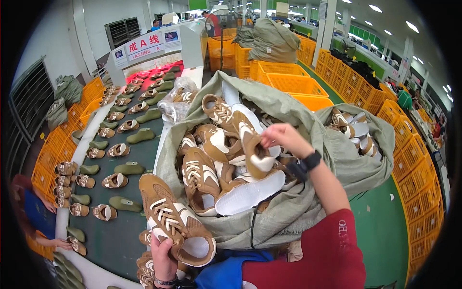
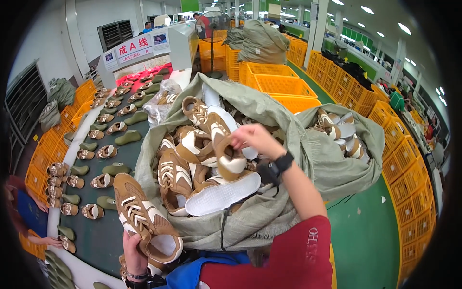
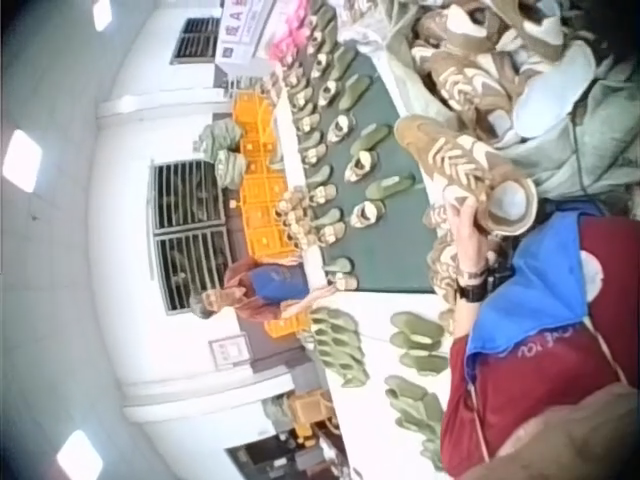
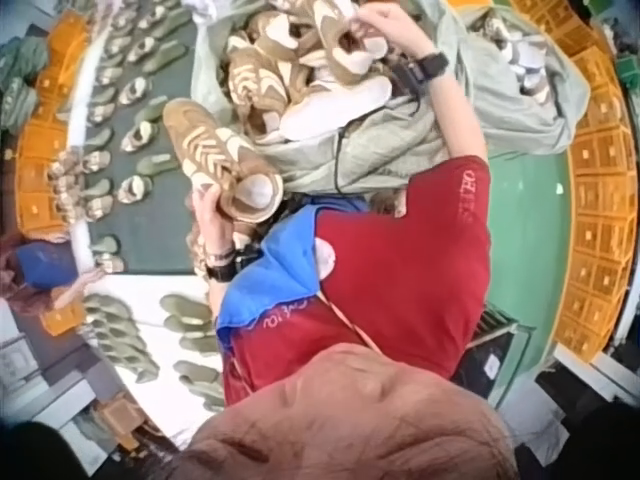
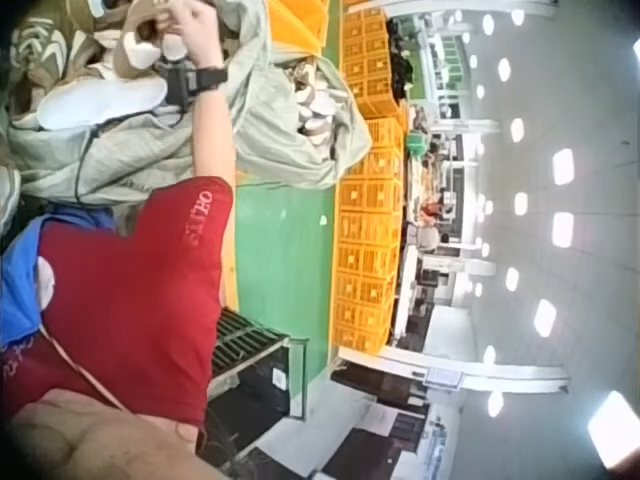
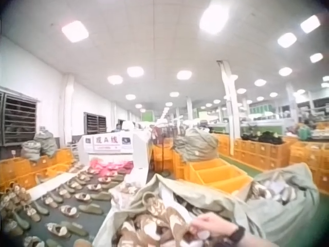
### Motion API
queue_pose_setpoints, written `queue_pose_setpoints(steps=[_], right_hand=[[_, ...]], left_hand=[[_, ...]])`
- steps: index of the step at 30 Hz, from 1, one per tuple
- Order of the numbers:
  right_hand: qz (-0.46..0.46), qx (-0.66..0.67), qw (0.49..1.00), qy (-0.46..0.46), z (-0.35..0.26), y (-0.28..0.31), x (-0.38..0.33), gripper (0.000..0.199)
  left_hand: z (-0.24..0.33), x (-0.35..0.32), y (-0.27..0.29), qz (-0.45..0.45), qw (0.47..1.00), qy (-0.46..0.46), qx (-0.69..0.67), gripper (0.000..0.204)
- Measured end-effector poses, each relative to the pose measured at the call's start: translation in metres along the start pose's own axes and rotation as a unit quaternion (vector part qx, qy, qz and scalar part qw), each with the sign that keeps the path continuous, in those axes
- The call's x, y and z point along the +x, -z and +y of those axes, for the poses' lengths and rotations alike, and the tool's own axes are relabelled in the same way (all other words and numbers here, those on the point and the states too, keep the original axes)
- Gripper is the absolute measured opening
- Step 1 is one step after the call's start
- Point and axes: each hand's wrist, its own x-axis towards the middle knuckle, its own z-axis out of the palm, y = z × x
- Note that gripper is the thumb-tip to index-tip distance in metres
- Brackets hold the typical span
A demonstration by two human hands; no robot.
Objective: Sorting manufactured shoes from a large bag, inspecting their details, and placing them onto lasts or matching assemblies along a factory line layout.
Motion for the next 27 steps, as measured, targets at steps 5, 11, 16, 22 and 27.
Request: queue_pose_setpoints(steps=[5,11,16,22,27], right_hand=[[0.345,-0.489,0.796,-0.094,0.143,0.118,0.058,0.047],[0.267,-0.435,0.834,-0.209,0.173,0.101,0.071,0.072],[0.240,-0.314,0.918,-0.012,0.073,0.082,0.071,0.040],[0.350,-0.005,0.921,0.170,-0.024,0.090,0.042,0.027],[0.255,0.264,0.919,0.146,-0.022,0.088,0.026,0.029]], left_hand=[[-0.005,0.010,-0.006,-0.011,1.000,0.010,0.018,0.051],[-0.004,0.011,0.001,0.028,0.999,0.017,0.033,0.054],[-0.007,0.018,0.002,0.031,0.998,0.030,0.038,0.054],[-0.007,0.020,-0.001,0.010,0.999,0.034,0.031,0.053],[-0.008,0.014,0.003,0.005,0.999,0.025,0.035,0.052]])
